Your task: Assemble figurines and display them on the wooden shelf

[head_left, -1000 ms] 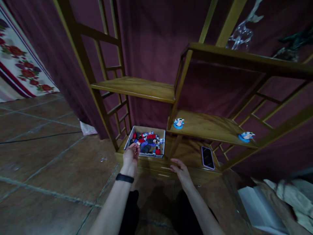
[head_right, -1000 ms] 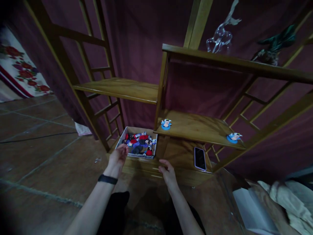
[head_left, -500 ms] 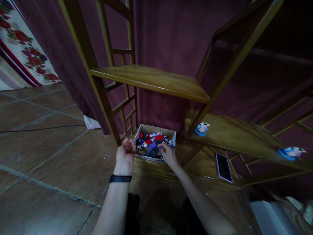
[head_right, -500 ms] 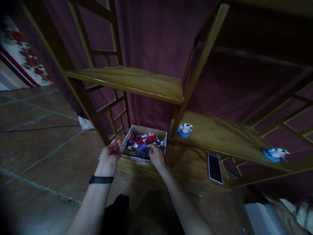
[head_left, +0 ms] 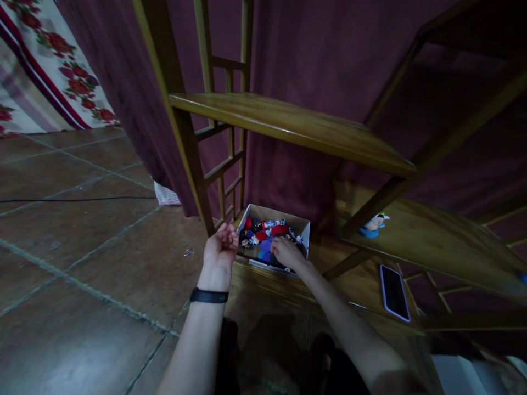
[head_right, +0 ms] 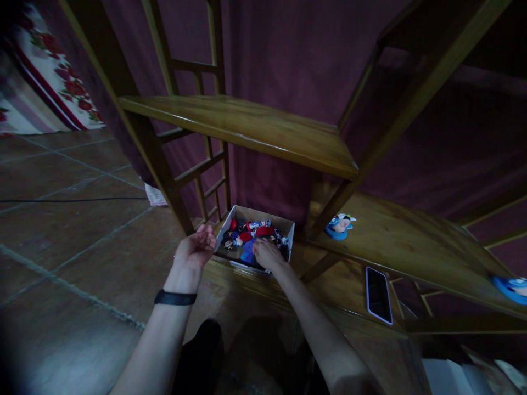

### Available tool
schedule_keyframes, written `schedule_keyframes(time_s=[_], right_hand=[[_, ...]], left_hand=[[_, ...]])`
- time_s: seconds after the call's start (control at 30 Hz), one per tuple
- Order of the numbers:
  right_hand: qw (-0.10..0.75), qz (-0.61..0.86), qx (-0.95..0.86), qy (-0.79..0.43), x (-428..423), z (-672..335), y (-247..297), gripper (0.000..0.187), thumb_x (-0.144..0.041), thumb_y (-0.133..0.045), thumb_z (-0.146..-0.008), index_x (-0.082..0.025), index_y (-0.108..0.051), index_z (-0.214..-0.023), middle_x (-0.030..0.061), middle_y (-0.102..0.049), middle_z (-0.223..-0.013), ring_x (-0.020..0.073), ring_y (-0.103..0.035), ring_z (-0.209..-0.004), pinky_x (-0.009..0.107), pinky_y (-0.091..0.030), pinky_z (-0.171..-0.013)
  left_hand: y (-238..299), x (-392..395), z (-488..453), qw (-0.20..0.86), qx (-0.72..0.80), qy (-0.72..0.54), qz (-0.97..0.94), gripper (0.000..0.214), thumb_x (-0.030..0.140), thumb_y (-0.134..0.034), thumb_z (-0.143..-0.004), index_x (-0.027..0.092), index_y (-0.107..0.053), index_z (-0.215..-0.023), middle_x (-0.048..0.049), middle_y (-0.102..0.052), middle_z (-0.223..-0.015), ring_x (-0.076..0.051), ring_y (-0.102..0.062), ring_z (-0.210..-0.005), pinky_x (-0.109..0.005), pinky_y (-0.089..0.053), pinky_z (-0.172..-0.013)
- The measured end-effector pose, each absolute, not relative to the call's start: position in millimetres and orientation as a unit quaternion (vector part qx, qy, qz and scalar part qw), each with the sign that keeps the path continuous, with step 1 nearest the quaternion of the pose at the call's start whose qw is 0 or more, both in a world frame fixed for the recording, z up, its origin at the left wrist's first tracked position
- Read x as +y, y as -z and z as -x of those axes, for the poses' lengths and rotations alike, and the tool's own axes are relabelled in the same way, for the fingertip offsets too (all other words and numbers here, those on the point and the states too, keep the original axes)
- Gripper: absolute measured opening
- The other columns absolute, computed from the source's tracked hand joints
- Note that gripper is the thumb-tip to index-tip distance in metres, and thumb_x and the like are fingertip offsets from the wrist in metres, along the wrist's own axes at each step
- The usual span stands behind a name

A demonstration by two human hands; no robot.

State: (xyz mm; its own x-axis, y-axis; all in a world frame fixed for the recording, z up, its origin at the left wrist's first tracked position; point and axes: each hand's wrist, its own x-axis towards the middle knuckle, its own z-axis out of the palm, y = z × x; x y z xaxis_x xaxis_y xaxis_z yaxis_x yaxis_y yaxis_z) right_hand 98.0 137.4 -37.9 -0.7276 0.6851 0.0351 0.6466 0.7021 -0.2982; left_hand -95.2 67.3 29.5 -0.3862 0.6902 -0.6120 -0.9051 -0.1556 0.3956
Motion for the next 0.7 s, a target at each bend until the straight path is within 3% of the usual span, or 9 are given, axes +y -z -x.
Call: schedule_keyframes(time_s=[0.17, 0.3, 0.5, 0.57, 0.7], right_hand=[[0.082, 0.372, -0.921, -0.078, 136, -67, 35, 0.027, -0.016, -0.041, -0.084, -0.021, -0.060, -0.103, 0.0056, -0.058, -0.102, 0.0199, -0.044, -0.101, 0.033, -0.031, -0.089], [0.069, 0.385, -0.920, -0.022, 141, -36, 46, 0.033, -0.020, -0.040, -0.086, -0.018, -0.054, -0.116, 0.0125, -0.051, -0.118, 0.0253, -0.038, -0.111, 0.040, -0.029, -0.091], [0.050, 0.351, -0.935, 0.000, 151, -26, 53, 0.027, -0.023, -0.057, -0.076, -0.015, -0.060, -0.101, 0.0129, -0.042, -0.131, 0.0284, -0.030, -0.122, 0.043, -0.018, -0.102], [0.062, 0.337, -0.939, -0.002, 148, -27, 50, 0.034, -0.023, -0.062, -0.071, -0.013, -0.057, -0.104, 0.0142, -0.042, -0.130, 0.0285, -0.029, -0.123, 0.043, -0.017, -0.103], [0.159, 0.362, -0.916, -0.074, 141, -36, 32, 0.042, -0.022, -0.066, -0.068, -0.013, -0.052, -0.106, 0.0147, -0.052, -0.117, 0.0262, -0.040, -0.117, 0.040, -0.027, -0.100]], left_hand=[[-27, 67, 96, 0.533, 0.372, -0.749, 0.130, 0.025, -0.003, -0.041, -0.075, 0.015, -0.055, -0.086, -0.0021, -0.059, -0.069, -0.008, -0.059, -0.057, -0.015, -0.046, -0.049], [-26, 67, 97, 0.546, 0.357, -0.747, 0.127, 0.025, -0.004, -0.040, -0.075, 0.014, -0.055, -0.085, -0.0037, -0.059, -0.071, -0.008, -0.059, -0.058, -0.017, -0.046, -0.049], [-30, 67, 98, 0.549, 0.348, -0.750, 0.125, 0.026, -0.004, -0.039, -0.075, 0.013, -0.056, -0.084, -0.0048, -0.060, -0.072, -0.008, -0.059, -0.058, -0.017, -0.046, -0.049], [-32, 67, 97, 0.553, 0.346, -0.747, 0.126, 0.026, -0.004, -0.039, -0.075, 0.013, -0.056, -0.084, -0.0042, -0.060, -0.072, -0.008, -0.059, -0.058, -0.016, -0.046, -0.049], [-32, 67, 94, 0.557, 0.342, -0.747, 0.119, 0.025, -0.004, -0.040, -0.076, 0.013, -0.056, -0.084, -0.0036, -0.060, -0.071, -0.008, -0.059, -0.059, -0.016, -0.047, -0.051]])
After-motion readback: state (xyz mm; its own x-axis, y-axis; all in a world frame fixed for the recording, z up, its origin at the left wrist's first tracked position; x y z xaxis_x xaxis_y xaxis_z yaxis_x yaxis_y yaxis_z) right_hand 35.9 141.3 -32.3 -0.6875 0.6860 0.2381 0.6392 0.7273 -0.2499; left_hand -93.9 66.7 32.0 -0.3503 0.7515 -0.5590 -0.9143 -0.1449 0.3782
